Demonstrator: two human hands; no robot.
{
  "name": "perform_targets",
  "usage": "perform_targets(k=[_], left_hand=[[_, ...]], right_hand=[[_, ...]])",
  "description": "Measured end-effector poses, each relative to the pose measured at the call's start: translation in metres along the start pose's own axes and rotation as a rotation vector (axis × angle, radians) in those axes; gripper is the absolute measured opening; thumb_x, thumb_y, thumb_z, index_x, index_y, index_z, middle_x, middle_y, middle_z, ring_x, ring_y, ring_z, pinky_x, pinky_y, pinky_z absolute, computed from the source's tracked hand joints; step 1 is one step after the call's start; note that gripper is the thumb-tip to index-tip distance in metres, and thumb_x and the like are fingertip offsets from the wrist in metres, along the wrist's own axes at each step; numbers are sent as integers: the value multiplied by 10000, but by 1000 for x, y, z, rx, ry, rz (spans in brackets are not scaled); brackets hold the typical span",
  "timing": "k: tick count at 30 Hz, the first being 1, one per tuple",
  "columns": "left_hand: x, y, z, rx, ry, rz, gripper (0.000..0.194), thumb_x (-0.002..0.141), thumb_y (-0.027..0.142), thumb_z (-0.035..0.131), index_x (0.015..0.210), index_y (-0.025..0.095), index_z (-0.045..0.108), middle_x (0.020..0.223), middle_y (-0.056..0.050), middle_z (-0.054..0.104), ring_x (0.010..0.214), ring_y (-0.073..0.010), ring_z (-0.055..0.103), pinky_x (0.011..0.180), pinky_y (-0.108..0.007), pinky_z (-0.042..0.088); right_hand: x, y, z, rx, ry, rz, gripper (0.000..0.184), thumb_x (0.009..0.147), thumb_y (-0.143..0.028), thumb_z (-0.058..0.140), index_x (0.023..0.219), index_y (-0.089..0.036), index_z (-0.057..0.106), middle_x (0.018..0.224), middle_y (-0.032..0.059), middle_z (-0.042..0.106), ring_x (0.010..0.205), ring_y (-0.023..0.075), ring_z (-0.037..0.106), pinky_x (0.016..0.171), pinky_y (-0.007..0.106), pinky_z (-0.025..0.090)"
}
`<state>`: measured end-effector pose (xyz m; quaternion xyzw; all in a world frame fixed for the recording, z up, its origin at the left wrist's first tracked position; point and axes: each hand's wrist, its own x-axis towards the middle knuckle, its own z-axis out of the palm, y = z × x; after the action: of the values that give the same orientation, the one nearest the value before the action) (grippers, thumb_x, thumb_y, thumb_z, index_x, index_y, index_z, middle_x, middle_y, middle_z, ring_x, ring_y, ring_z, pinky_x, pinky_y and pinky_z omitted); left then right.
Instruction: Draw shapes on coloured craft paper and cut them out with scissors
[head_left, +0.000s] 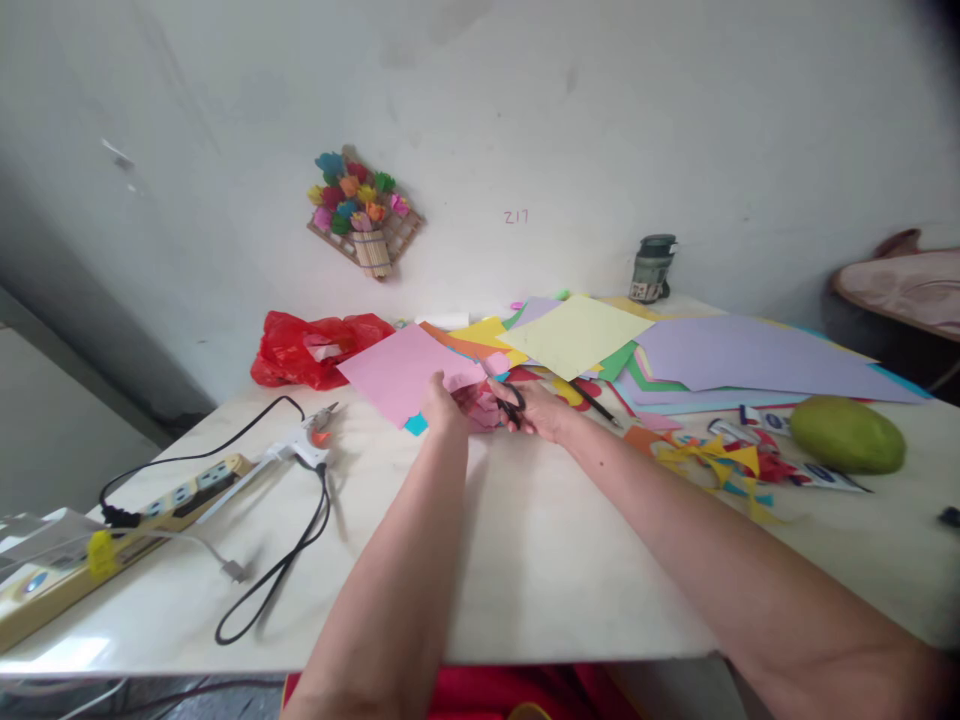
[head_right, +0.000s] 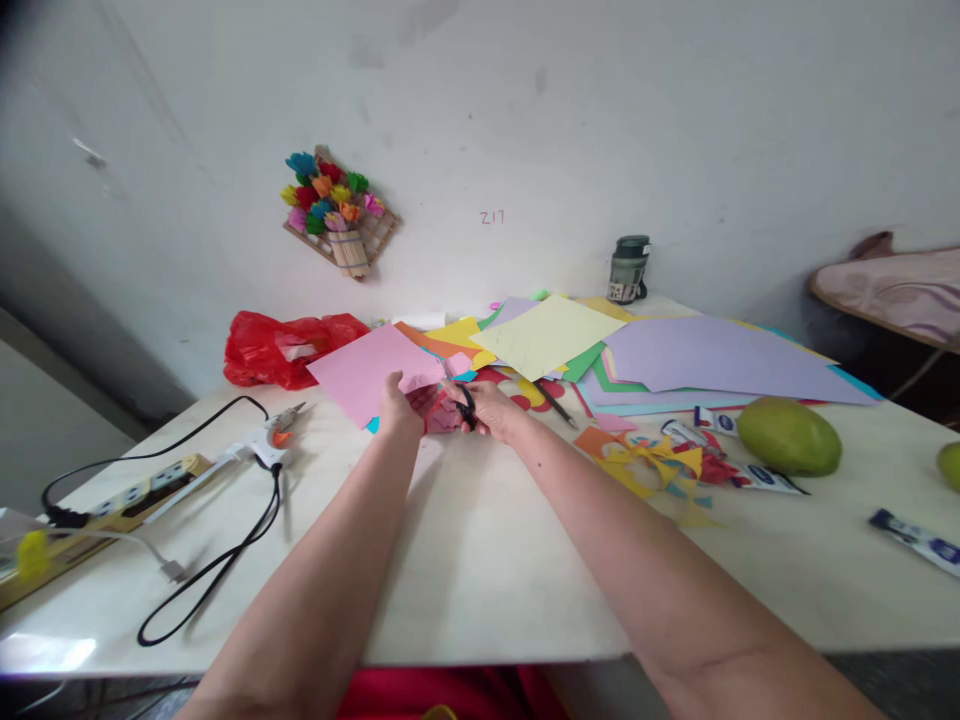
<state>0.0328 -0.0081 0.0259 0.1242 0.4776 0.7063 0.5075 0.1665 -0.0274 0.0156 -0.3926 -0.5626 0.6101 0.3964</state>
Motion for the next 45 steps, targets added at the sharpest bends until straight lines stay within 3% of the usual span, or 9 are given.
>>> perform_targets(k=[2,7,16,25,28,32,35,40,45], left_hand=[[7,7,-6,200,65,92,126,734,289,490,751,165,496,497,0,499,402,-137,501,409,-247,426],[23,21,-17,659,-12,303,110,637,206,519,552,182,454,381,33,365,314,-98,330,329,-221,254],[41,30,-31,911,-83,361,146,641,234,587,519,175,531,392,-7,465,320,-95,334,352,-223,250],[42,33,-31,690,-121,316,143,701,153,566,560,153,544,399,-12,494,315,-93,398,356,-193,274],[42,32,-31,526,-197,295,117,686,64,539,595,138,538,431,11,494,359,-91,479,370,-167,331],[38,27,-25,181,-305,149,175,700,-30,503,644,134,486,537,1,547,529,-129,625,555,-218,520],[34,23,-20,4,-325,76,202,737,-45,505,663,138,461,560,0,543,614,-155,659,654,-263,556],[26,16,-13,-37,-337,0,126,784,14,519,715,119,508,658,-50,613,671,-169,671,653,-247,555],[22,10,-10,-59,-249,-69,104,760,33,551,730,129,523,693,-59,637,733,-193,676,662,-269,548]], right_hand=[[-1,-2,1,-7,6,23,406,728,-519,615,760,-118,560,471,1,548,336,67,469,236,141,211],[-2,-4,5,-33,18,69,395,731,-509,620,701,-125,531,461,-1,536,329,60,455,229,140,195],[-2,-4,5,-90,59,145,376,706,-475,660,681,-121,534,472,0,531,327,44,429,231,132,181],[-4,-4,6,-83,45,164,335,714,-432,667,707,-120,544,490,5,540,340,46,440,233,126,199],[-1,-1,3,-28,21,131,381,723,-493,635,731,-123,544,502,14,554,345,60,462,233,134,202],[2,3,-3,51,-14,121,439,744,-573,563,782,-137,532,512,21,569,363,82,497,250,143,221],[2,3,-6,73,-20,111,458,760,-595,525,821,-141,529,534,33,586,386,99,527,266,154,248],[-1,1,-8,31,-91,84,470,772,-586,513,843,-123,551,594,73,620,430,127,569,282,168,262],[-3,-1,-8,-8,-118,68,445,776,-567,519,827,-128,567,632,80,634,458,133,585,299,173,274]])
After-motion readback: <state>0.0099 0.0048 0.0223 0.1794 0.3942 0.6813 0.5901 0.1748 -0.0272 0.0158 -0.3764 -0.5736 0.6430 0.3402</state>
